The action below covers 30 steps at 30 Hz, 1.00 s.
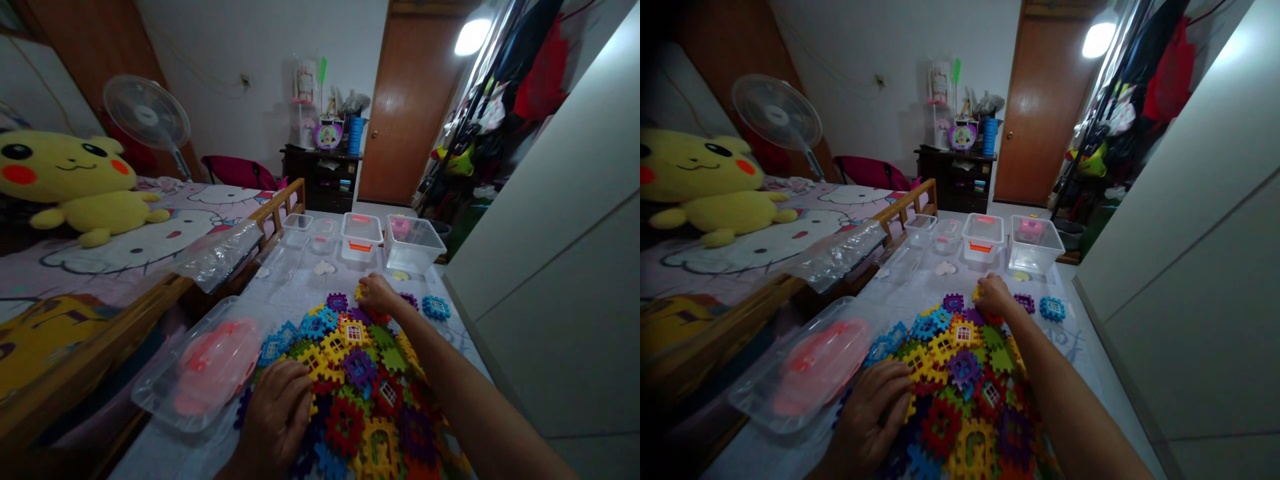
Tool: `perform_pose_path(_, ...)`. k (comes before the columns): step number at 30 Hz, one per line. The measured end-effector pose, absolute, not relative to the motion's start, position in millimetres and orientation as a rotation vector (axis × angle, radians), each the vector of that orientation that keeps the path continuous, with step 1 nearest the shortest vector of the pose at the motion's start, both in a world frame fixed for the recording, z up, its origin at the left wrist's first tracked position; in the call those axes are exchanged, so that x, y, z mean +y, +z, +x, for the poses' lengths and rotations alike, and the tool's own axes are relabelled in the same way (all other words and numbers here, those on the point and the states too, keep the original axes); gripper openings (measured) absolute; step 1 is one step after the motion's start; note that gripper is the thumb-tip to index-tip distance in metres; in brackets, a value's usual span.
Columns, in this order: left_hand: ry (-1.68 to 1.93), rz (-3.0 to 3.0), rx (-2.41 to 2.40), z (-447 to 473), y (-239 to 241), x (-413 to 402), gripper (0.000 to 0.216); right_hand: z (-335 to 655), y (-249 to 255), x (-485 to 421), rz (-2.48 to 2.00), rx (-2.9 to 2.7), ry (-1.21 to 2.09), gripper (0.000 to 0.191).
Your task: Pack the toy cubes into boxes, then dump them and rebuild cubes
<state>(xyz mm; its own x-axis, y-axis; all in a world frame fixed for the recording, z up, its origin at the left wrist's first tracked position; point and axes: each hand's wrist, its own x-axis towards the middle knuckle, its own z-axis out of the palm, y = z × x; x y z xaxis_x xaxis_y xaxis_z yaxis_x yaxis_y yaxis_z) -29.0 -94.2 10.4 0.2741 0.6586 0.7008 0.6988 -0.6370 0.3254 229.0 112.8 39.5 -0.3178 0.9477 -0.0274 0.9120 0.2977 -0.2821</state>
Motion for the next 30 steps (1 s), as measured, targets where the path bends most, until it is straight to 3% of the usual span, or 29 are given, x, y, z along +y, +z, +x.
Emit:
perform_pose_path(11,-1.310,-2.503,-1.305,-29,7,-96,0.024,221,84,29,-1.220,-2.585,0.762,0.052)
perform_pose_path(25,-1.322,-2.487,-1.293,-30,6,-98,0.023,210,76,26,-1.279,-2.620,0.595,0.053)
perform_pose_path(30,-1.300,-2.482,-1.274,-32,6,-97,0.022,233,75,65,-1.475,-2.525,0.355,0.051)
